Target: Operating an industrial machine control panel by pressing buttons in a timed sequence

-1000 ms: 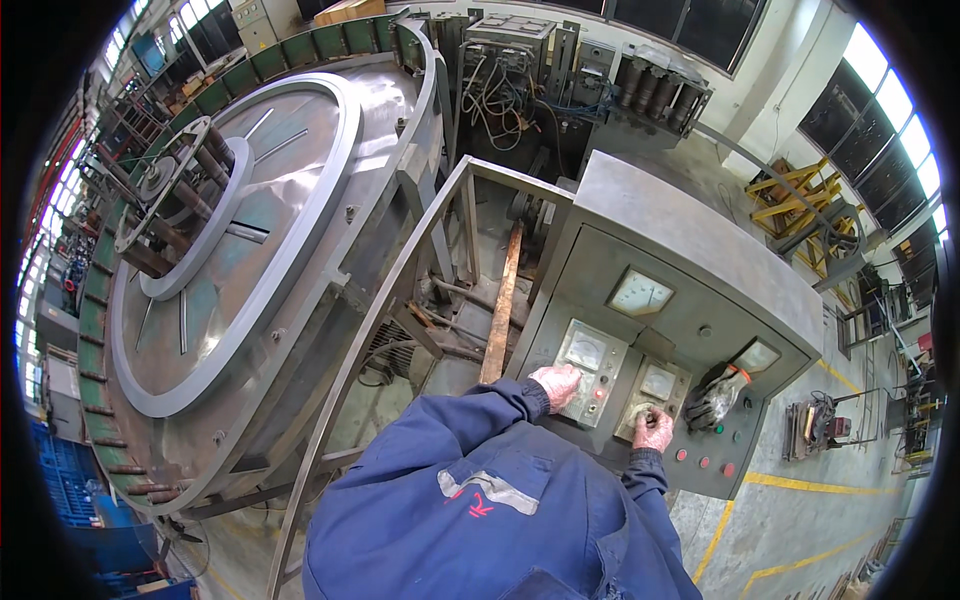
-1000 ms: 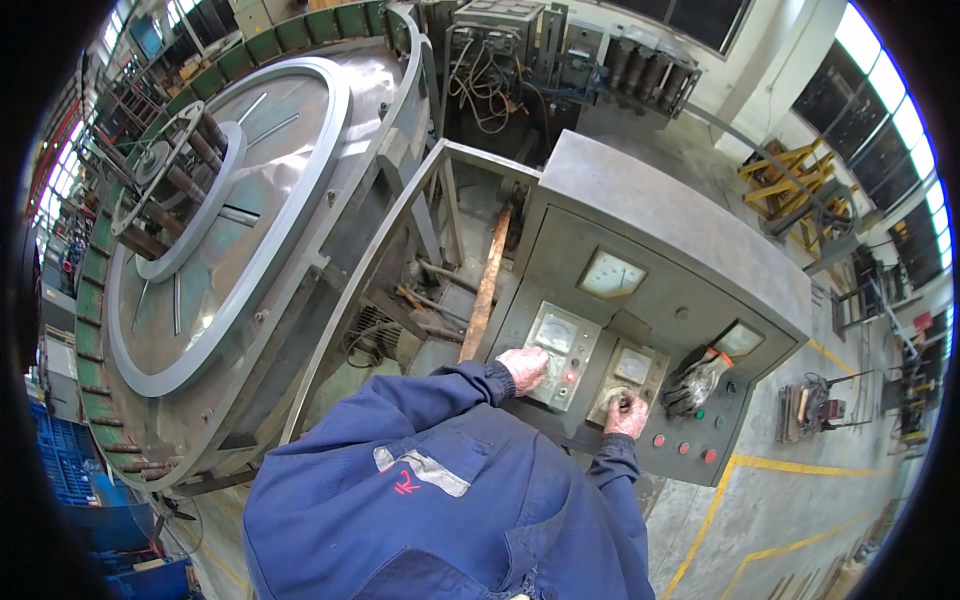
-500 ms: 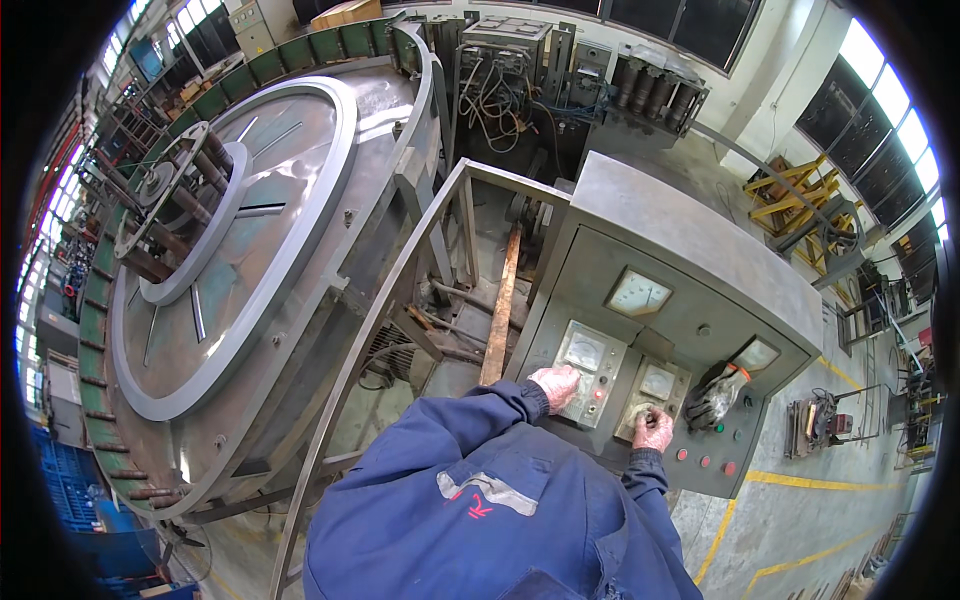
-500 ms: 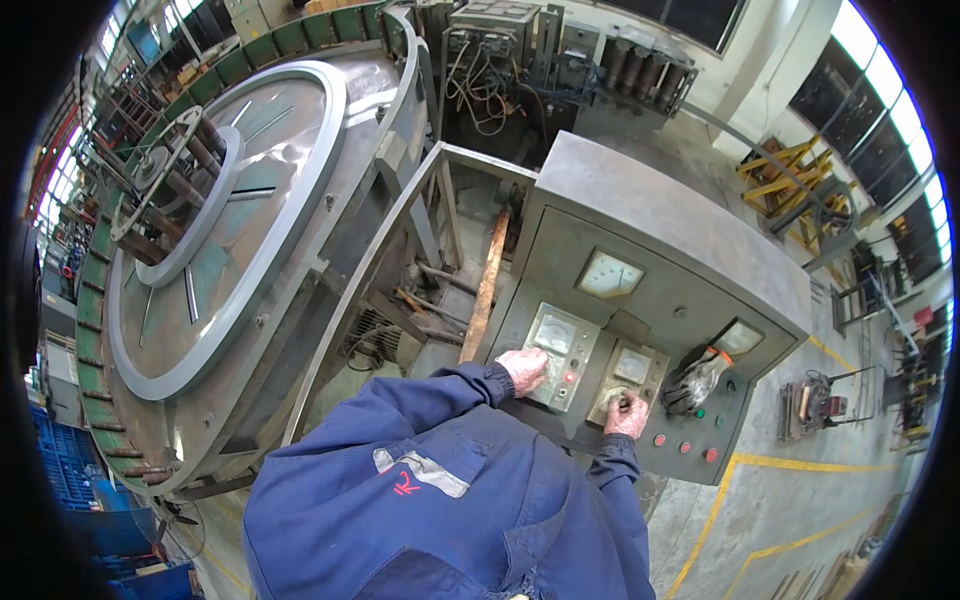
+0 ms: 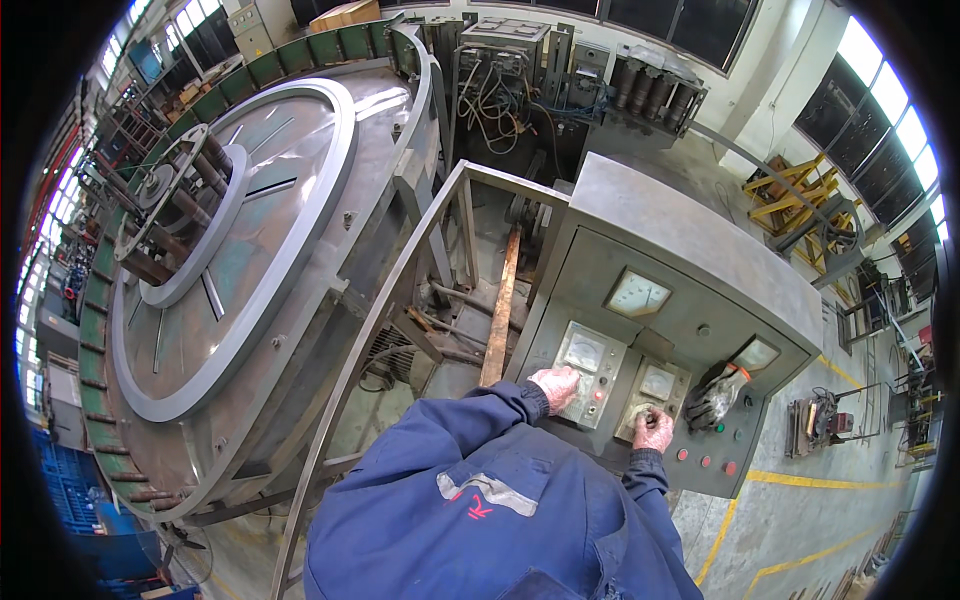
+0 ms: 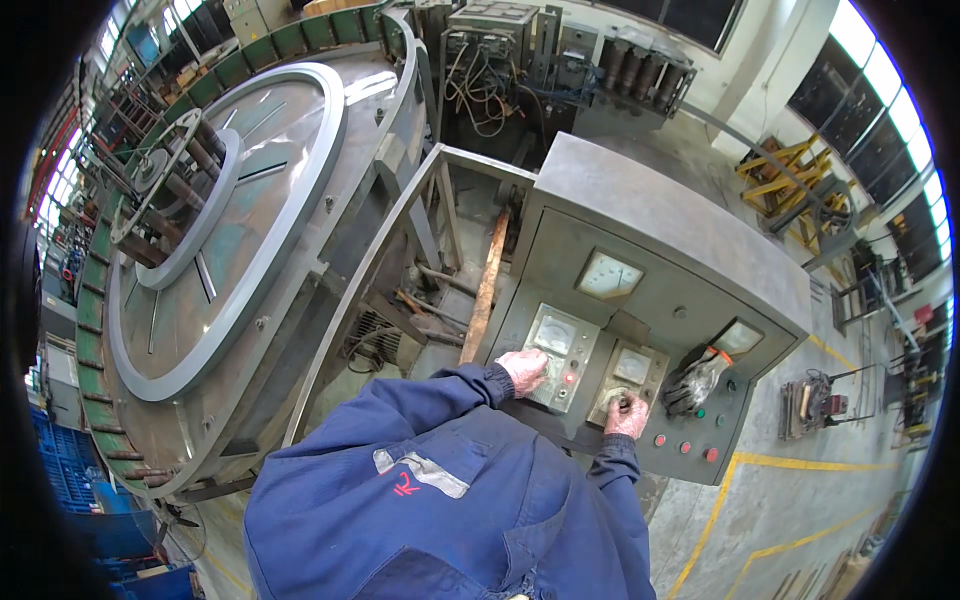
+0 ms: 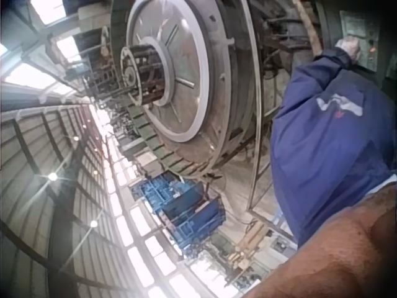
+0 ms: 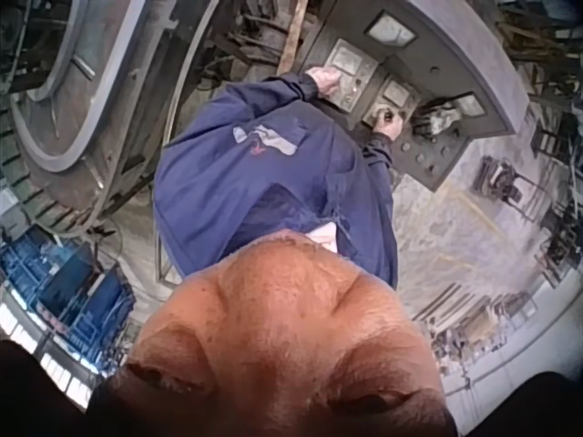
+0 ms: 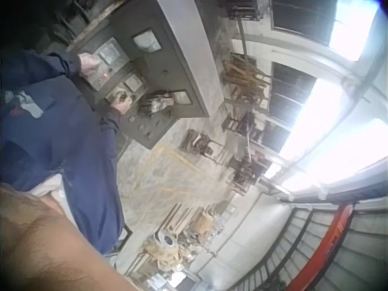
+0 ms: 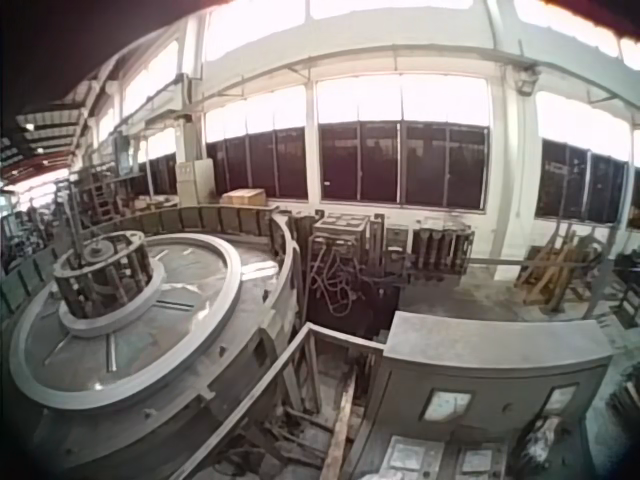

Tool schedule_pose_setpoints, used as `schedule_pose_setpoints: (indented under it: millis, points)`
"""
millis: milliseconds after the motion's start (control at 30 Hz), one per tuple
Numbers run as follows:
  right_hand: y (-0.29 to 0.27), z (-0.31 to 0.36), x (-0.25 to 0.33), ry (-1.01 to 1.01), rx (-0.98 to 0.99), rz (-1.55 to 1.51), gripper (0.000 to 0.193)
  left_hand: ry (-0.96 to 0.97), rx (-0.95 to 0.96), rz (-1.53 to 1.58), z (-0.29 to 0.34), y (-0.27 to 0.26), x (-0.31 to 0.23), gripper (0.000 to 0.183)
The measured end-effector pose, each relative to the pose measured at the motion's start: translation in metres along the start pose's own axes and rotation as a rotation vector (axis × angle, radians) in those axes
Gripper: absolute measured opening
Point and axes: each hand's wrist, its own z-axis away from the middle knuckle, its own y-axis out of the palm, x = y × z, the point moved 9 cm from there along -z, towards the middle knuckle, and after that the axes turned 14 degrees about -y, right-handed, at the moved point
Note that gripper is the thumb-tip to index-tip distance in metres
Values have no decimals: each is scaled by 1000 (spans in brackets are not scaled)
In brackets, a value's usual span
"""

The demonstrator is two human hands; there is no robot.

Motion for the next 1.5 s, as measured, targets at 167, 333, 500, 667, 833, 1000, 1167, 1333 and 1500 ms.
schedule_pose_setpoints:
  millis: [167, 333, 500, 667, 833, 1000, 1167, 1333, 1500]
  points:
    - [-1, 0, 1, -4, -2, -4, 31, -34, 46, -3, 1, -6, -1, 34]
    - [1, 1, -5, 4, -20, -22, 32, -40, 66, -12, 2, -8, -4, 34]
    - [0, 0, -1, -3, -14, -1, 32, -26, 45, -8, 2, -9, -4, 35]
    - [-1, 0, 1, -27, -19, 9, 31, -9, 40, -2, 2, -8, -4, 36]
    - [0, 1, -1, -30, -22, 10, 30, -29, 64, -8, 2, -8, -4, 37]
    - [-2, -1, 4, -43, -34, 16, 29, -24, 80, -9, 2, -10, -6, 39]
    - [-2, -1, 5, -7, 4, 1, 33, -25, 93, -26, 3, -15, -10, 40]
    - [-2, -1, 4, 5, 12, 9, 32, -4, 37, -14, 5, -20, -13, 35]
    - [-3, 0, 8, -5, 8, 28, 32, -13, 50, -19, 7, -19, -10, 35]
